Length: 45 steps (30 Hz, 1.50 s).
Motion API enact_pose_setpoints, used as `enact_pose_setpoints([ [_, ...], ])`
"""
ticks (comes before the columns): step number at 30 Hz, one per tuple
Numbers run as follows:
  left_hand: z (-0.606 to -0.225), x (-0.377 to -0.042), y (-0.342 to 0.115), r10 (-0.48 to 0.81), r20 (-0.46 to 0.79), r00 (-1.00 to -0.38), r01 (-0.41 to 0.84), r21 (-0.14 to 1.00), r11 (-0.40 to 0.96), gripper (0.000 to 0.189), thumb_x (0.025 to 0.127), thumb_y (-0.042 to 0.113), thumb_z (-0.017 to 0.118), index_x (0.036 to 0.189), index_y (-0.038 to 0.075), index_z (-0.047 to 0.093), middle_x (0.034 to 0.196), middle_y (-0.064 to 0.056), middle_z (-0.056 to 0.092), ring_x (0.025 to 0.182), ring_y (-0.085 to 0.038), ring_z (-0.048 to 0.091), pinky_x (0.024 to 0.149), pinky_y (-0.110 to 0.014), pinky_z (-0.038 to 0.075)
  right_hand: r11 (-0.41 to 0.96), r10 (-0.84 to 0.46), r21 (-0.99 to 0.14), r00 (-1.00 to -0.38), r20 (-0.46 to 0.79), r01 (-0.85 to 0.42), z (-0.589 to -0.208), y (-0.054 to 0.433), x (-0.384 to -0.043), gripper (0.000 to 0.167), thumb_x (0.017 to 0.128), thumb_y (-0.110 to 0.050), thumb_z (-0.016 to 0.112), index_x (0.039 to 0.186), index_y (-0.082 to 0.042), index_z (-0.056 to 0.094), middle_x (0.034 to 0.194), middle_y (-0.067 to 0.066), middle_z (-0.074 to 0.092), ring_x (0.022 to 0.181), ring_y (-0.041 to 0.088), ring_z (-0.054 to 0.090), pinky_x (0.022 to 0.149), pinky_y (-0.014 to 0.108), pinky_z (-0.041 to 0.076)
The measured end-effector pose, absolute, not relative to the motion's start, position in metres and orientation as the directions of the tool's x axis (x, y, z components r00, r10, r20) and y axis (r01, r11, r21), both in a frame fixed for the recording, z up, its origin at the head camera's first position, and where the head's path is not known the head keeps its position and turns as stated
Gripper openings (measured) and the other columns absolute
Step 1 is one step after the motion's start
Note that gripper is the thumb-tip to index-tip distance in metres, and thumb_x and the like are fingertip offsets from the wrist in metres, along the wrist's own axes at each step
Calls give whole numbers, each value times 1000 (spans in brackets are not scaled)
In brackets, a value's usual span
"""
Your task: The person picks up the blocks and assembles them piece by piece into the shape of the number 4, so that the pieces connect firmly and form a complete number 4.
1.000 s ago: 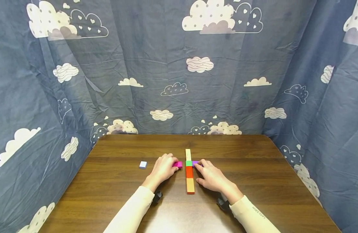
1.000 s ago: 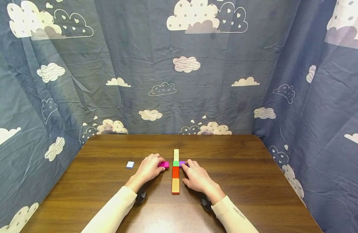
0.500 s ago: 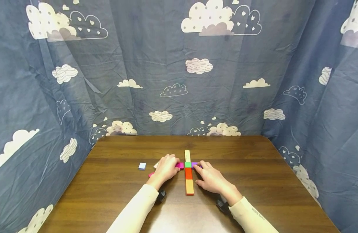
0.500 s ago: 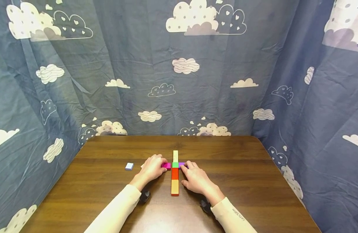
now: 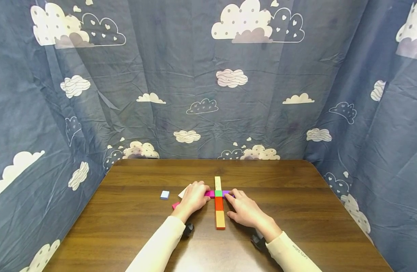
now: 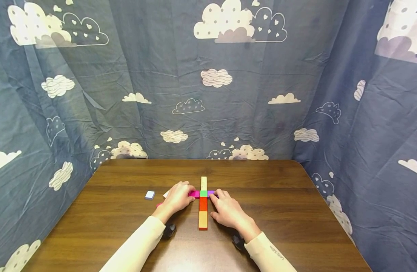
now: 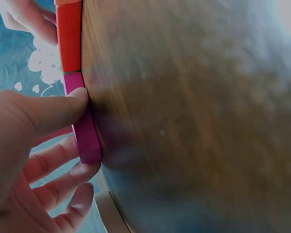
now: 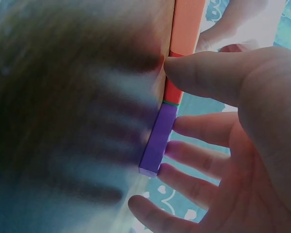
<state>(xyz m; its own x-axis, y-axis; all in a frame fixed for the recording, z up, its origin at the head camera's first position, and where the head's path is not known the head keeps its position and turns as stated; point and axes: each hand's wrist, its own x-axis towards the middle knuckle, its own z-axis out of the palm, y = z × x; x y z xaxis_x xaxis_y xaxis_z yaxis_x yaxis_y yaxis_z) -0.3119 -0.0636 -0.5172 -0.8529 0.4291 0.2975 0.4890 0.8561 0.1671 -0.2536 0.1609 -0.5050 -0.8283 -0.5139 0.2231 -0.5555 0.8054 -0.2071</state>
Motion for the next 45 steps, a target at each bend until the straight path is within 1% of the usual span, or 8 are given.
enact_pose_setpoints([
  [5,-518,-310,-62,432,288,-855,489,171,855,18,82,26,82,98,20,78,87,5,61,86,-21,59,72,-38,46,808,-515,-198,-828,221,-555,-506,160,-253,64,84,-24,80,139,-1,58,126,14,54,121,33,52,89,53,51],
  [16,-518,-308,-61,415,287,-864,473,175,864,19,82,24,81,100,19,78,87,4,61,86,-22,58,71,-38,45,804,-524,-191,-823,220,-563,-509,161,-254,64,84,-25,80,138,0,58,125,12,53,124,33,51,91,52,51],
  [22,-517,-309,-60,418,301,-857,479,164,863,19,82,23,81,100,17,78,88,3,61,86,-23,58,71,-39,46,805,-523,-191,-824,215,-561,-509,161,-254,65,84,-26,80,140,-1,57,124,11,53,125,32,50,93,51,50],
  [29,-515,-309,-60,421,312,-852,487,173,856,20,81,22,81,99,15,78,86,2,60,86,-23,59,70,-40,47,800,-527,-190,-818,232,-569,-508,161,-255,63,83,-25,81,138,-1,59,122,11,53,123,33,51,91,51,51],
  [35,-514,-311,-62,426,303,-853,490,181,853,20,79,23,82,98,17,77,84,4,58,84,-22,60,69,-40,48,801,-525,-192,-820,230,-567,-508,161,-254,64,83,-25,81,138,0,58,123,12,53,122,33,51,90,52,51],
  [41,-510,-311,-61,414,291,-862,481,217,849,26,79,25,83,104,18,77,90,2,60,84,-23,64,70,-41,50,802,-525,-189,-820,229,-566,-507,161,-255,64,83,-24,81,138,0,58,123,13,54,122,34,51,88,53,52],
  [45,-506,-309,-61,412,291,-863,483,241,842,30,81,25,82,109,17,77,98,-1,62,89,-25,65,73,-42,51,804,-522,-192,-823,224,-563,-507,161,-256,64,83,-23,81,138,0,58,124,13,54,123,34,51,89,53,51],
])
